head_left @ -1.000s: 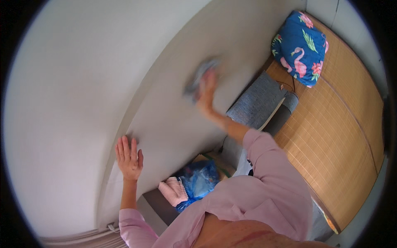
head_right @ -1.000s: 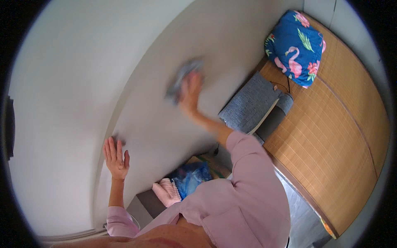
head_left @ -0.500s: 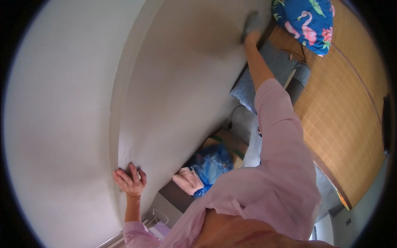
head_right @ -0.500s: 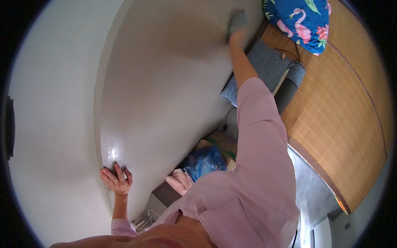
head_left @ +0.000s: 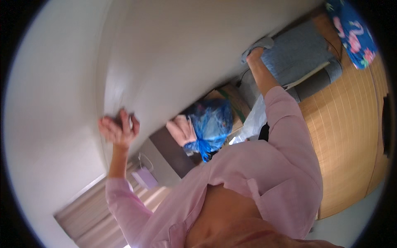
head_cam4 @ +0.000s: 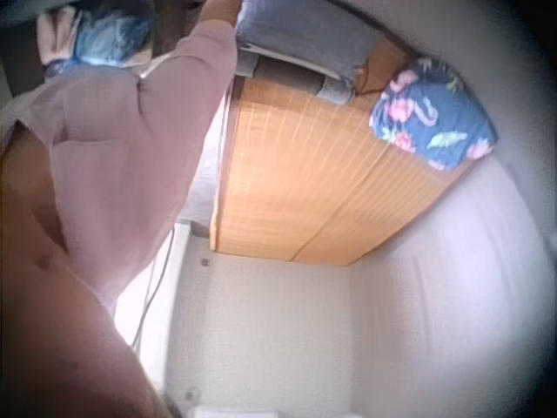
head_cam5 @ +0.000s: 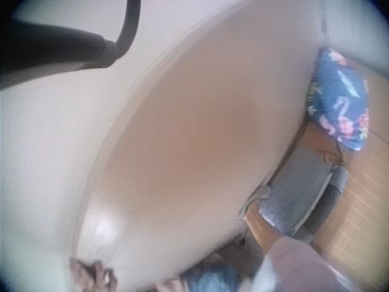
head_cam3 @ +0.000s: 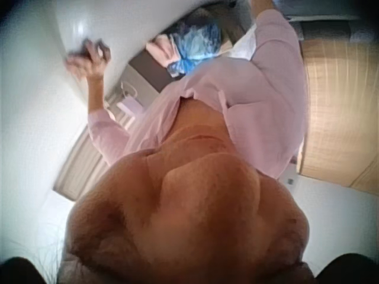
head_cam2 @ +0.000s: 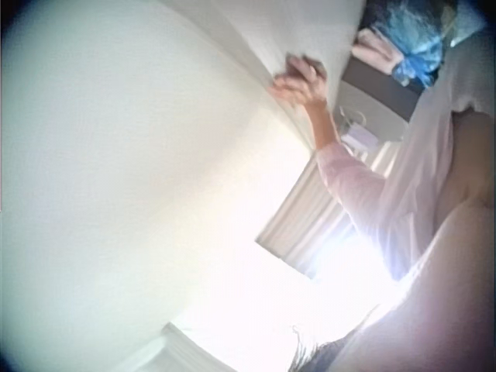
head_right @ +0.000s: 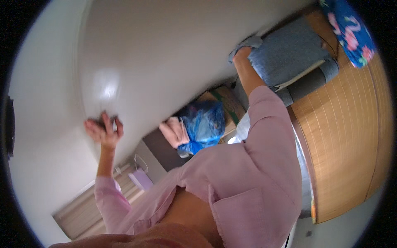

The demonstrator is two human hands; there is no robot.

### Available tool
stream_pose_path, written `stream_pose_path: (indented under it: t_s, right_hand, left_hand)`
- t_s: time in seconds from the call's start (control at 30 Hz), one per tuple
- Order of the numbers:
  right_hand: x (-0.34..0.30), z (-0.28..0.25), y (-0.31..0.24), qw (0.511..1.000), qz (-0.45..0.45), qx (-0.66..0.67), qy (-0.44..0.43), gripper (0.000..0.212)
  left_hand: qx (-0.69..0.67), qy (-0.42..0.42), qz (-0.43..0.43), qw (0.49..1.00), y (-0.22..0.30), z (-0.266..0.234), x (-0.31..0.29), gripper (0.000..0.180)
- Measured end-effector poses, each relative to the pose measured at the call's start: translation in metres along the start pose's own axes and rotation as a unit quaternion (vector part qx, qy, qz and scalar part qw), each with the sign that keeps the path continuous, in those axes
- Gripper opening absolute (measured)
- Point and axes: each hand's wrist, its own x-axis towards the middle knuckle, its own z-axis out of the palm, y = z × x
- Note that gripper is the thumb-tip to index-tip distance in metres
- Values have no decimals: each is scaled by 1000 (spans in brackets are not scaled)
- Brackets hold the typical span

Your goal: The person wipes a table, the inside of a drawer, and a headboard using a cloth.

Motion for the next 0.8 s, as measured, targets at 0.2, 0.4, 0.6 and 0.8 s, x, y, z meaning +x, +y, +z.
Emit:
stream_pose_path:
  t_s: [0.2, 0.4, 0.6, 0.8]
  right_hand:
    - [-140, 43, 9, 954, 245, 102, -138, 52]
    - [-293, 75, -38, 855, 449, -25, -258, 57]
    - [-255, 131, -167, 870, -138, -11, -472, 27]
    - [-340, 175, -129, 403, -850, -225, -253, 49]
  left_hand:
    - [-15, 21, -24, 999, 1, 2, 22, 48]
    - [-81, -91, -132, 984, 9, -16, -7, 62]
    - [-255, -41, -506, 823, 156, -106, -154, 56]
    - [-311, -436, -820, 202, 507, -211, -325, 44]
